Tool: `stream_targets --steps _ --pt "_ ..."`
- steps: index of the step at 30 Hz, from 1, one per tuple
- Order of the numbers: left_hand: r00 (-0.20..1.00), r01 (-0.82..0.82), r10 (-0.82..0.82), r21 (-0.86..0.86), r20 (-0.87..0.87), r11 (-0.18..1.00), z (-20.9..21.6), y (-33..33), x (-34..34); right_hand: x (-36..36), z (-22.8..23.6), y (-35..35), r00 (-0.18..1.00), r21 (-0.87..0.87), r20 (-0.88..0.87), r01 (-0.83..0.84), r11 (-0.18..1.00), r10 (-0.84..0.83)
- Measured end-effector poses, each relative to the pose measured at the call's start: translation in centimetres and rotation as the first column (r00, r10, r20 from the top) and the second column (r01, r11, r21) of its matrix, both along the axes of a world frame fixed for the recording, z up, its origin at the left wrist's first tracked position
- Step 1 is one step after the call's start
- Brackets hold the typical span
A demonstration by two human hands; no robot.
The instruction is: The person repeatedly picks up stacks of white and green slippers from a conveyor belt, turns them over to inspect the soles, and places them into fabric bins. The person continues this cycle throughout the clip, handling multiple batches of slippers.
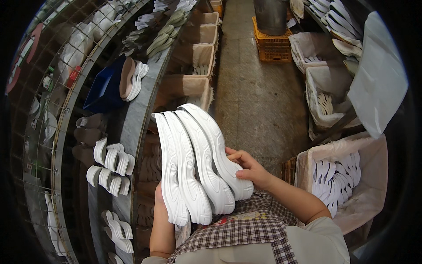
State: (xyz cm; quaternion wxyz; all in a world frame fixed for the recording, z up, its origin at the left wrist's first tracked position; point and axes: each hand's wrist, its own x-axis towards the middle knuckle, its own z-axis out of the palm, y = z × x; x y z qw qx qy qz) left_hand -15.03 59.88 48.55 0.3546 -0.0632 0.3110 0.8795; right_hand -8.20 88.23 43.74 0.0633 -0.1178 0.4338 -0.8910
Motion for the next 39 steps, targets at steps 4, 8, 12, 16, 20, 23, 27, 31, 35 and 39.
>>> stream_targets --steps 4,8,12,16,20,23,27,31,35,39 --pt "1.0 -0.009 0.009 -0.009 -0.002 1.0 -0.3 0.2 -0.1 0.3 -0.7 0.1 1.0 -0.1 0.03 0.011 0.995 -0.008" --pt "1.0 -0.002 0.002 -0.003 -0.002 1.0 -0.2 0.9 -0.2 0.4 -1.1 0.1 0.999 -0.136 0.046 0.018 0.991 -0.012" --pt "1.0 0.012 -0.012 0.006 -0.001 1.0 -0.3 1.5 -0.4 0.5 -1.0 -0.3 0.995 -0.009 -0.065 0.069 0.998 -0.07" --pt "1.0 0.028 -0.028 0.015 0.001 1.0 -0.4 1.6 -0.2 0.7 -0.8 -0.5 0.992 0.015 -0.088 0.091 0.996 -0.089" --pt "0.999 0.037 -0.037 0.03 0.006 0.999 -0.6 1.8 -0.1 0.7 -0.6 -0.7 0.986 0.013 -0.138 0.097 0.995 -0.094" --pt "0.999 0.048 -0.048 0.047 0.005 0.998 -0.6 2.0 -0.1 0.7 0.1 -0.9 0.979 0.048 -0.177 0.112 0.993 -0.102" --pt "0.997 0.072 -0.073 0.072 0.011 0.995 -0.9 2.5 0.0 0.3 2.5 -0.8 0.93 0.294 -0.357 0.202 0.934 -0.089" --pt "0.995 0.098 -0.1 0.106 0.019 0.99 -1.3 3.2 0.3 0.1 5.8 -1.4 0.907 0.371 -0.421 0.17 0.913 0.002" --pt "0.991 0.126 -0.131 0.198 0.011 0.972 -1.8 4.2 0.5 -0.2 8.0 -2.5 0.931 0.331 -0.366 0.121 0.936 0.009" --pt "0.987 0.156 -0.16 0.279 -0.009 0.947 -2.2 4.9 0.4 -0.3 8.5 -3.3 0.947 0.252 -0.319 0.118 0.961 -0.033"
